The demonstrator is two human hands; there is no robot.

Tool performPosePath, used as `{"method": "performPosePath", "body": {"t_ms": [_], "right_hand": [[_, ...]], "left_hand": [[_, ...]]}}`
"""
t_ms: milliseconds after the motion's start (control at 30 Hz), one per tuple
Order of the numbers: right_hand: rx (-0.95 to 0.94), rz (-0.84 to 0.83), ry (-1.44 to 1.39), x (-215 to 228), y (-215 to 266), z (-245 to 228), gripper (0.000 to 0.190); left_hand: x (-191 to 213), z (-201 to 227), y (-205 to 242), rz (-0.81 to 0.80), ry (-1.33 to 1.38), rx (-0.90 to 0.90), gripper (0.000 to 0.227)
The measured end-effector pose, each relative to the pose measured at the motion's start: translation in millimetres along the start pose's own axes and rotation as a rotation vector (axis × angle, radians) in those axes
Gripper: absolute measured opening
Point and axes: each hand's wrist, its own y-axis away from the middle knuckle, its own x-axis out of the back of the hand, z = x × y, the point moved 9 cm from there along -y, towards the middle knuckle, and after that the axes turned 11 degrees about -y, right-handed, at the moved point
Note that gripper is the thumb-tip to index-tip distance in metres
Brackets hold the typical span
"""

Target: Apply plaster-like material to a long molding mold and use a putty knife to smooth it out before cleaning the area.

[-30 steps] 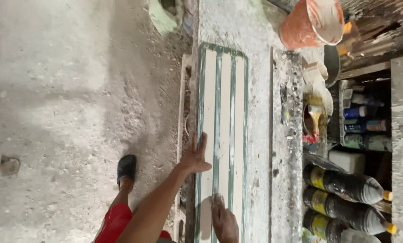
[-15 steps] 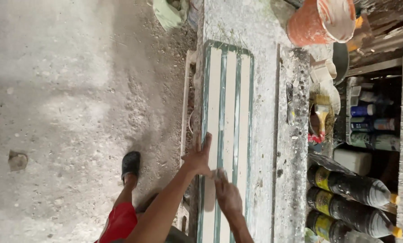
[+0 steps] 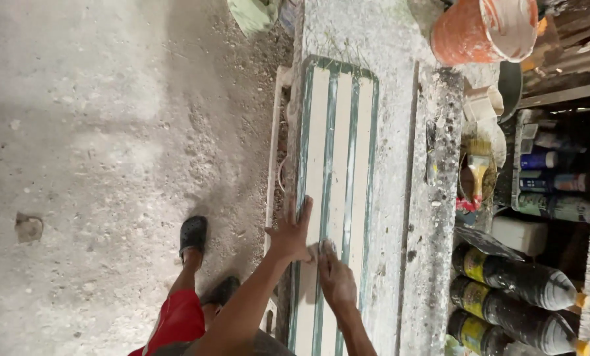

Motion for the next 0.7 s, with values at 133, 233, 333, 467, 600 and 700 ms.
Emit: {"method": "performPosePath", "body": {"t_ms": [133, 233, 333, 467, 600, 700], "right_hand": [[0.028, 0.022, 0.042, 3.3, -26.9, -0.5, 0.064], [0.090, 0.066, 0.085, 19.2, -77.0, -0.9, 0.063], [-0.005, -0.004, 0.021, 6.5, -10.7, -5.9, 0.061], [-0.060, 0.001, 0.008, -16.7, -14.6, 39.0, 0.063], [0.069, 0.041, 0.019, 33.5, -67.3, -48.0, 0.059], [0.087, 0.049, 0.026, 37.8, -68.2, -40.7, 0.059]], "left_hand": [[-0.8, 4.0, 2.2, -0.050, 0.008, 0.018, 0.164], [-2.6, 0.6, 0.2, -0.065, 0.036, 0.033, 0.159], [14.5, 8.7, 16.0, 0.045, 0.008, 0.003, 0.154], [14.0, 8.1, 20.5, 0.015, 0.059, 0.001, 0.148], [20.5, 4.5, 9.9, -0.020, 0.039, 0.030, 0.160], [4.5, 4.9, 12.0, -0.084, 0.013, 0.030, 0.156]]}}
